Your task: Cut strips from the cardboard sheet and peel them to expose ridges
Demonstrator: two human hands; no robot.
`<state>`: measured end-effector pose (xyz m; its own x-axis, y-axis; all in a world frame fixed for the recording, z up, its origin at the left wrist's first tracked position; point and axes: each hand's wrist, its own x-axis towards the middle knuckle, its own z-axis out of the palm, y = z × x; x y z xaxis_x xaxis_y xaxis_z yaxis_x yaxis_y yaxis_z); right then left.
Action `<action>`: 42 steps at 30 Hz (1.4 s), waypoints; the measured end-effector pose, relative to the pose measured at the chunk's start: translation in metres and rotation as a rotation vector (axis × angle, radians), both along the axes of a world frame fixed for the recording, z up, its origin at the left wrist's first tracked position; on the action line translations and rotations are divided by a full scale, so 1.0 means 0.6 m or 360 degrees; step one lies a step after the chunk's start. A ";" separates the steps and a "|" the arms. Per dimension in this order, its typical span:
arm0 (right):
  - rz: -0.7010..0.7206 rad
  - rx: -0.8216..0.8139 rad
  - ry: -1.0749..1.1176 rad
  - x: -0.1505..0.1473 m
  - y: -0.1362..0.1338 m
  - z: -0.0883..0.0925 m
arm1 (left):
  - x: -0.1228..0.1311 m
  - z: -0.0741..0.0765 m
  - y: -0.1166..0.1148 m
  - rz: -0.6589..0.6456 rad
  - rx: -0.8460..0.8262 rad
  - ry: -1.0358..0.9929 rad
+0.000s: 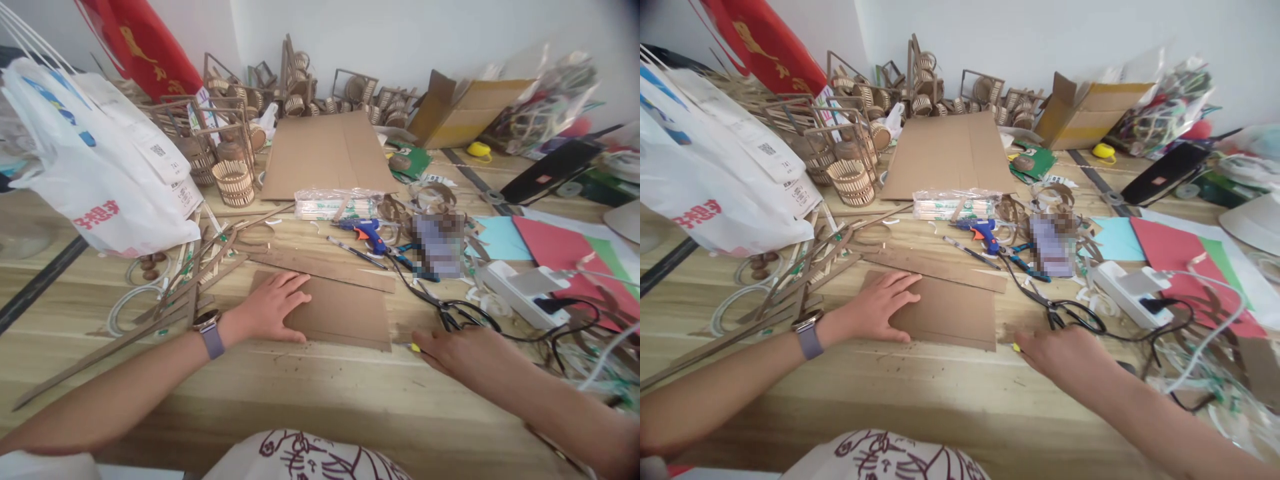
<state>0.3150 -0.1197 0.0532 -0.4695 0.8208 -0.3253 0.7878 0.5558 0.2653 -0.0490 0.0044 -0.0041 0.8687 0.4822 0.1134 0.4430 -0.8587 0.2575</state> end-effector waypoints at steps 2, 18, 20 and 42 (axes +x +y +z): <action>-0.0020 0.0017 0.0027 0.023 -0.004 0.009 | 0.000 -0.001 0.001 0.0001 0.0006 0.0013; -0.0093 -0.0178 0.0198 -0.190 0.052 0.032 | 0.006 0.023 -0.038 0.0148 0.0031 0.0219; -0.0063 -0.0207 0.0186 -0.214 0.064 0.033 | -0.009 0.021 -0.035 0.0130 0.0012 0.0285; 0.0181 -0.0278 0.0026 -0.281 0.087 0.036 | -0.017 0.011 -0.041 0.0109 -0.0040 0.0228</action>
<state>0.1464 -0.0675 0.0750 -0.5623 0.6941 -0.4496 0.7208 0.6778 0.1449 -0.0590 -0.0203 0.0028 0.8401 0.5420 -0.0221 0.5341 -0.8194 0.2083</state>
